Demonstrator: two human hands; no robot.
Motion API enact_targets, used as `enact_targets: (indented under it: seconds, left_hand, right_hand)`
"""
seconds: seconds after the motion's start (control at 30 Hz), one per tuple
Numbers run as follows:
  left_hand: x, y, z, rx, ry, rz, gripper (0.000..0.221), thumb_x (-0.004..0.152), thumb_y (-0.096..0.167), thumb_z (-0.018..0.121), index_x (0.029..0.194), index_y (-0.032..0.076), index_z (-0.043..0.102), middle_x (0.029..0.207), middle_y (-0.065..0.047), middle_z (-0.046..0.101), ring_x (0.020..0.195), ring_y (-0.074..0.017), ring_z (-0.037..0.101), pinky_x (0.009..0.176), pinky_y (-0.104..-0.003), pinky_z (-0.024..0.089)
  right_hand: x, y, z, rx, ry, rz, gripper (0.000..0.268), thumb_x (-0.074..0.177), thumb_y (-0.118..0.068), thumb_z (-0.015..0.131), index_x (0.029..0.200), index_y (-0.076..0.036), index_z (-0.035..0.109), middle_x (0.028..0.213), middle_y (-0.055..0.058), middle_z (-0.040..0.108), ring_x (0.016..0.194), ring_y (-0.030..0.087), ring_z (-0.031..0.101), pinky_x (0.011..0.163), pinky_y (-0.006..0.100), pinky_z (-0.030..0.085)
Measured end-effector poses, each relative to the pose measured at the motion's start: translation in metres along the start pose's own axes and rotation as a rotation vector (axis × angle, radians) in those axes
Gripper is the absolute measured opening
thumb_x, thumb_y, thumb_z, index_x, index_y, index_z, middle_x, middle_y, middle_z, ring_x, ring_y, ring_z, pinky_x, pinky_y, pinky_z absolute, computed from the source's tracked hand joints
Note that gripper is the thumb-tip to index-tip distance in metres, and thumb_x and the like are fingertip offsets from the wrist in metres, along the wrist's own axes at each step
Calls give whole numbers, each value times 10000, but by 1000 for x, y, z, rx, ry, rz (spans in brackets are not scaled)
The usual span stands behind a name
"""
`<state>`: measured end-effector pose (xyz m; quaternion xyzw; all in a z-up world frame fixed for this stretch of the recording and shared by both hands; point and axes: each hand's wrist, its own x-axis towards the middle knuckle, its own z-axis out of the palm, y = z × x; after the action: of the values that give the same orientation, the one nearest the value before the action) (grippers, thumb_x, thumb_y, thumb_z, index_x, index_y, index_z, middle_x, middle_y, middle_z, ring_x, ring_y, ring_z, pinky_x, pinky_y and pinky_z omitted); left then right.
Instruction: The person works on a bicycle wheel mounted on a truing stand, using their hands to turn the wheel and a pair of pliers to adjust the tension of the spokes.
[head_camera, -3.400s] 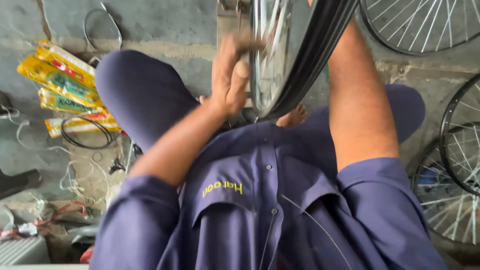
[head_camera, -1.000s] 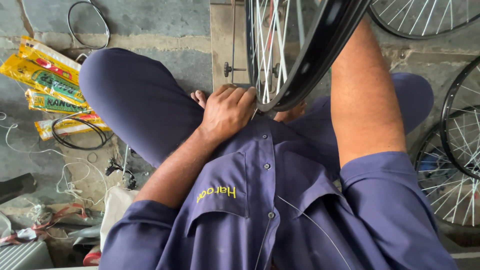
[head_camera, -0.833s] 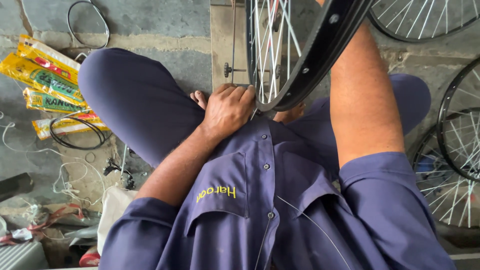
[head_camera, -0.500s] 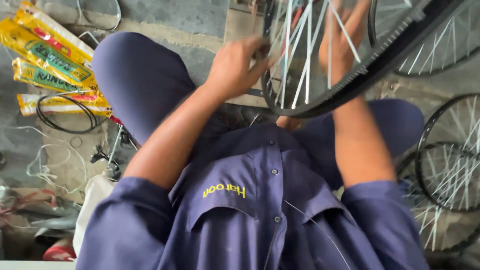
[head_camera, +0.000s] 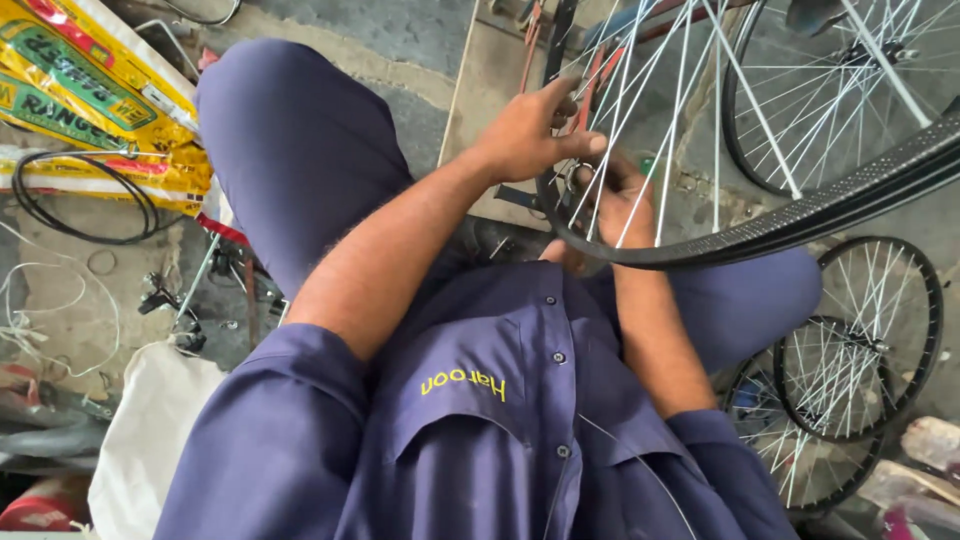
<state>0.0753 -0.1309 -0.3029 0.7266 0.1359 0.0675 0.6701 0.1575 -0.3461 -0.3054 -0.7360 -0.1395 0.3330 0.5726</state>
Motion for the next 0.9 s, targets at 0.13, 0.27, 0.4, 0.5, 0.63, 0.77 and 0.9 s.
enact_targets:
  seconds: [0.13, 0.27, 0.4, 0.5, 0.63, 0.77, 0.9]
  left_hand:
    - [-9, 12, 2, 74, 188, 121, 855, 785, 487, 893, 1397, 23, 516, 1192, -225, 698, 1059, -350, 709, 900, -431, 562]
    - [-12, 20, -3, -59, 134, 110, 423, 916, 319, 817, 1210, 46, 683, 1011, -120, 750, 888, -224, 763, 827, -352, 613]
    - [-16, 28, -4, -159, 39, 104, 256, 889, 119, 750, 1119, 19, 701, 953, -98, 787, 874, -184, 775, 802, -322, 600]
    - [-17, 29, -4, -161, 40, 113, 227, 877, 90, 747, 1088, 13, 713, 944, -103, 788, 876, -179, 778, 801, -323, 600]
    - [-16, 31, -5, -188, 25, 76, 223, 879, 94, 739, 1083, 11, 707, 932, -99, 790, 860, -173, 783, 790, -316, 608]
    - [-16, 32, -4, -183, 29, 53, 214, 880, 99, 739, 1073, 12, 708, 917, -95, 794, 828, -170, 787, 755, -312, 611]
    - [-16, 31, -4, -153, 42, 94, 207, 882, 96, 745, 1069, 14, 712, 924, -96, 790, 845, -180, 782, 765, -324, 607]
  right_hand:
    - [-5, -1, 2, 261, 54, 167, 251, 989, -24, 673, 1239, -18, 691, 904, 38, 684, 668, 103, 614, 563, 237, 485]
    - [-6, 0, 0, 492, -135, 96, 215, 997, 19, 684, 1210, -11, 675, 922, 51, 665, 669, 114, 579, 562, 236, 446]
    - [-4, -1, 0, 422, -82, 133, 300, 907, -6, 691, 1206, -32, 692, 880, 50, 669, 616, 113, 575, 498, 214, 422]
    - [-4, 4, -4, 513, -159, 117, 275, 922, -3, 729, 1193, -14, 683, 903, 53, 661, 653, 128, 586, 537, 229, 440]
    - [-6, 8, -5, 513, -149, 111, 290, 933, -69, 766, 1208, -18, 690, 917, 58, 678, 666, 136, 611, 550, 230, 453]
    - [-7, 6, -3, 458, -116, 122, 316, 911, -123, 797, 1197, -28, 699, 933, 59, 696, 689, 144, 649, 552, 227, 476]
    - [-10, -4, 1, 361, -56, 152, 304, 929, -90, 777, 1208, -14, 685, 962, 72, 718, 742, 150, 679, 610, 246, 528]
